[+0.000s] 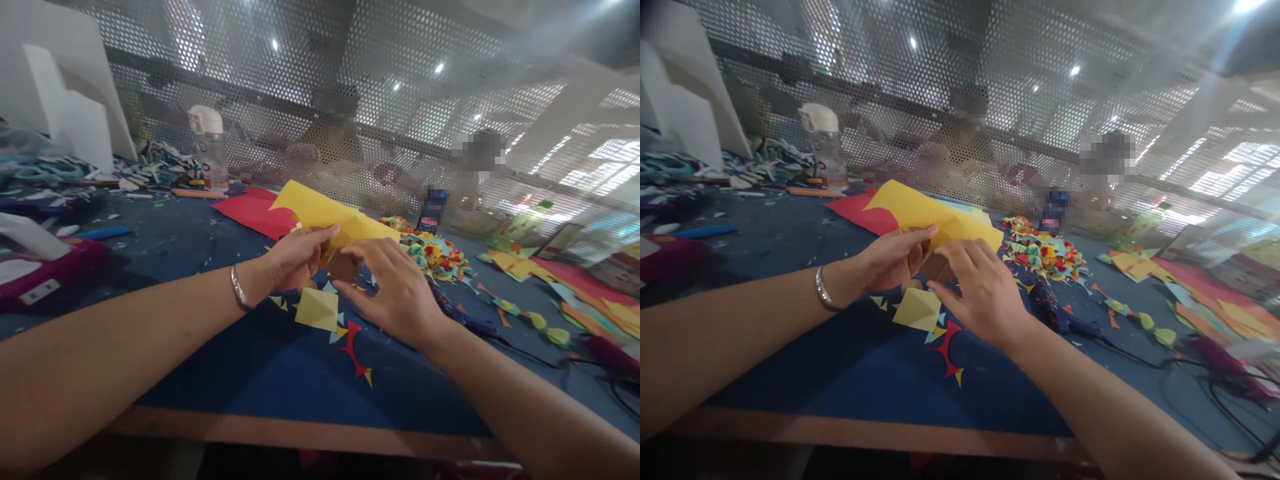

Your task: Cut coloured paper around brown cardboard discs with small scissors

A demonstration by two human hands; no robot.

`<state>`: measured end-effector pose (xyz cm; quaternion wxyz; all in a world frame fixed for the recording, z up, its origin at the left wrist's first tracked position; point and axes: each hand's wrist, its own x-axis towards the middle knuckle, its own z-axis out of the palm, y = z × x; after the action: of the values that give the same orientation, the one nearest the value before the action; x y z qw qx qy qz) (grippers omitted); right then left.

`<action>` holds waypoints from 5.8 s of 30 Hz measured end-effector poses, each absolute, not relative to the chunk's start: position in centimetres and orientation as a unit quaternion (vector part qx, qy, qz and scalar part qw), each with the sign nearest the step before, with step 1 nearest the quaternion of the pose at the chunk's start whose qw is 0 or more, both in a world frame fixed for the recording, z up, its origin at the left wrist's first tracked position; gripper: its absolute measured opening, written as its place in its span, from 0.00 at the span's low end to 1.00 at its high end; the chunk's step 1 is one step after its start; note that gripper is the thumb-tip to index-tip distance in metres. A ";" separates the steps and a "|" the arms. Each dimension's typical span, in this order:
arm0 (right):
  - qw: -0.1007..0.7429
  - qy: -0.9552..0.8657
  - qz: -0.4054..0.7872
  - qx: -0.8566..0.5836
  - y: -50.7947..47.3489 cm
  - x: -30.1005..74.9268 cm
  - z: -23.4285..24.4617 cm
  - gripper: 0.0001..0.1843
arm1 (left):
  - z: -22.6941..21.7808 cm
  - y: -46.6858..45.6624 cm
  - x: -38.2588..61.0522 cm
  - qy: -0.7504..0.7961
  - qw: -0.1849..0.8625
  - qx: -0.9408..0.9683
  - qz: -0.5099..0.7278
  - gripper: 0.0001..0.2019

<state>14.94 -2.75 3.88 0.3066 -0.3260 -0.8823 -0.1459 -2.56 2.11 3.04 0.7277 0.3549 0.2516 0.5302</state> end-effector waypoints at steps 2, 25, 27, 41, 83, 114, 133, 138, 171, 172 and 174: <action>0.318 -0.865 -0.170 -0.350 -2.4 16.2 3.8 0.18 | 2.8 1.5 -2.1 0.245 0.749 0.352 0.506 0.13; 0.339 -0.846 -0.190 -0.365 -1.8 17.4 2.8 0.19 | 1.8 -0.7 -0.1 0.228 0.786 0.317 0.480 0.18; 0.341 -0.846 -0.188 -0.364 -1.8 17.3 2.8 0.19 | 1.6 -0.8 -0.1 0.222 0.781 0.326 0.483 0.16; 0.422 -0.809 -0.120 -0.390 -2.4 17.2 2.7 0.18 | 0.9 -0.6 -0.1 0.217 0.695 0.430 0.534 0.03; 0.015 -0.797 0.186 -0.575 -4.2 20.8 4.1 0.10 | 1.1 0.4 -1.0 0.343 0.617 0.481 0.520 0.04; 0.394 -0.575 0.482 -0.531 -4.5 18.0 2.6 0.23 | 1.2 -0.9 -0.4 0.252 0.720 0.407 0.502 0.09; 0.428 -0.543 0.540 -0.479 -5.0 17.4 2.4 0.21 | 0.6 -2.0 0.7 0.260 0.753 0.336 0.503 0.07; 0.430 -0.543 0.538 -0.481 -5.1 17.4 2.5 0.21 | 0.6 -2.0 0.7 0.239 0.761 0.348 0.493 0.05; 0.433 -0.546 0.526 -0.487 -5.1 18.2 2.7 0.21 | 1.2 -1.4 0.2 0.270 0.717 0.396 0.507 0.13; 0.435 -0.546 0.524 -0.488 -5.1 18.2 2.7 0.21 | 1.2 -1.4 0.1 0.276 0.718 0.395 0.503 0.13; 0.438 -0.546 0.521 -0.489 -5.1 18.2 2.7 0.21 | 1.2 -1.4 0.1 0.281 0.722 0.392 0.496 0.13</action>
<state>18.15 -5.09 2.74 0.4384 -0.4888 -0.5457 0.5207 0.05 -1.45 1.22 0.7215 0.3924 0.2811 0.4964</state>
